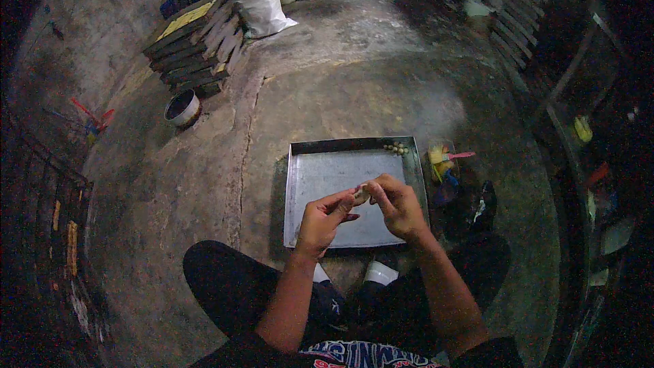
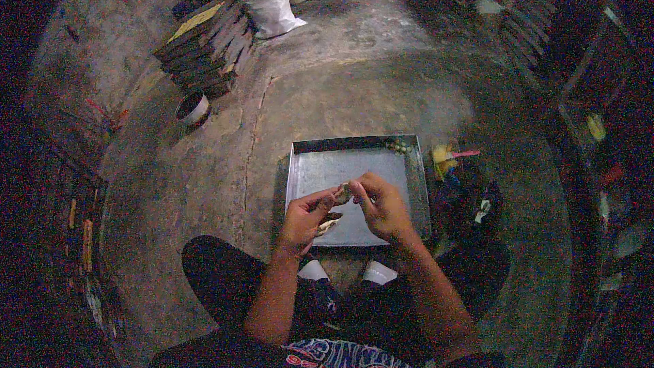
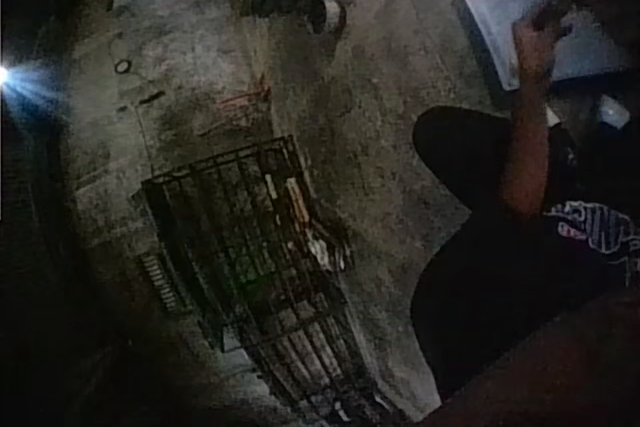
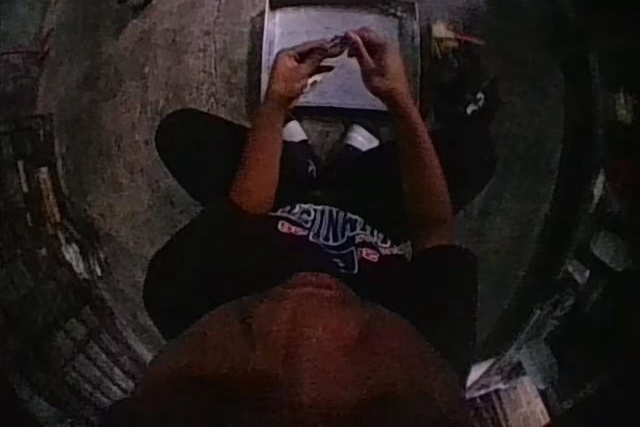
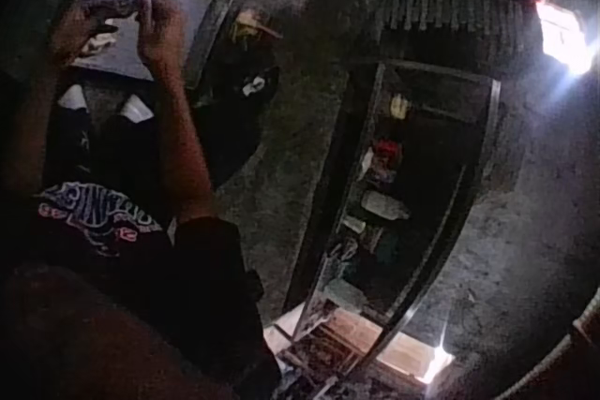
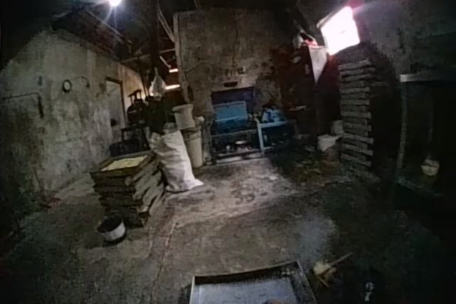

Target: The person rolls dough by hand and places the pieces in a tray.

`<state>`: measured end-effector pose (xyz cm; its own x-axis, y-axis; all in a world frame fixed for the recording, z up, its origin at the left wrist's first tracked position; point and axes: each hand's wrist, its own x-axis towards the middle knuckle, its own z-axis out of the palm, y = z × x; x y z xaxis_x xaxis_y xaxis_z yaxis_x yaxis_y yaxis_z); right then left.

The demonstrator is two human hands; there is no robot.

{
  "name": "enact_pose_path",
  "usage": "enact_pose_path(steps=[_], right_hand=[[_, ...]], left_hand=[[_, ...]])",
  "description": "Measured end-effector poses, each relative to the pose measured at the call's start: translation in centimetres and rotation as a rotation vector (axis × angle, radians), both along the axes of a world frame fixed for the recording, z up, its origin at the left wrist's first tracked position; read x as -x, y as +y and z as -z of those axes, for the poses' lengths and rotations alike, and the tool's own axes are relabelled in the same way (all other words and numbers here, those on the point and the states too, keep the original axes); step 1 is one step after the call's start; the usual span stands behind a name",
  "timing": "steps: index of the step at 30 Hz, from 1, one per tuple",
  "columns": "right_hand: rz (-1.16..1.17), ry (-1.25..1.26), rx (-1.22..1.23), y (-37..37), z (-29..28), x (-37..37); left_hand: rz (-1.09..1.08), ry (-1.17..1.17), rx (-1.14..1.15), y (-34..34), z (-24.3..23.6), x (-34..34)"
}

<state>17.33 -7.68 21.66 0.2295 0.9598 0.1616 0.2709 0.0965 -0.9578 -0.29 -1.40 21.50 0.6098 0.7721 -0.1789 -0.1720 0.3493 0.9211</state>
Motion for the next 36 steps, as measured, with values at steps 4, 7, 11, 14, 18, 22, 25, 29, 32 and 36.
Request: enact_pose_path(steps=[4,7,11,14,18,22,25,29,32,36], right_hand=[[0.073,-0.278,-0.181,0.0,-1.8,2.1],[0.173,-0.198,-0.165,-0.1,-2.5,2.6],[0.101,-0.192,-0.272,-0.2,-2.4,2.5],[0.021,-0.265,-0.302,-0.2,-2.9,2.3],[0.047,-0.359,-0.207,-0.4,-3.6,1.6],[-0.014,-0.304,-0.048,-0.7,-3.3,0.7],[0.007,-0.189,-0.001,-0.8,-3.4,1.1],[0.161,0.261,0.013,-0.5,-3.3,2.5],[0.278,0.32,-0.037,-0.4,-2.3,3.4],[0.274,0.154,-0.059,-0.2,-0.9,4.5]], left_hand=[[-0.081,0.002,0.239,0.0,1.5,0.5],[-0.09,-0.081,0.391,-0.4,1.0,0.3],[-0.02,-0.281,0.617,-0.6,2.2,0.3],[-0.009,-0.303,0.654,-0.4,3.3,0.7],[-0.264,-0.079,0.381,-0.6,2.8,-0.4],[-0.206,-0.161,-0.019,-0.3,0.5,-0.6],[-0.086,0.087,-0.317,-0.2,-1.4,0.2],[-0.274,0.212,-0.356,-1.0,-1.1,-0.2],[-0.355,0.039,-0.038,-1.7,1.0,-1.2],[-0.51,-0.144,0.259,-2.1,0.4,-1.7]])
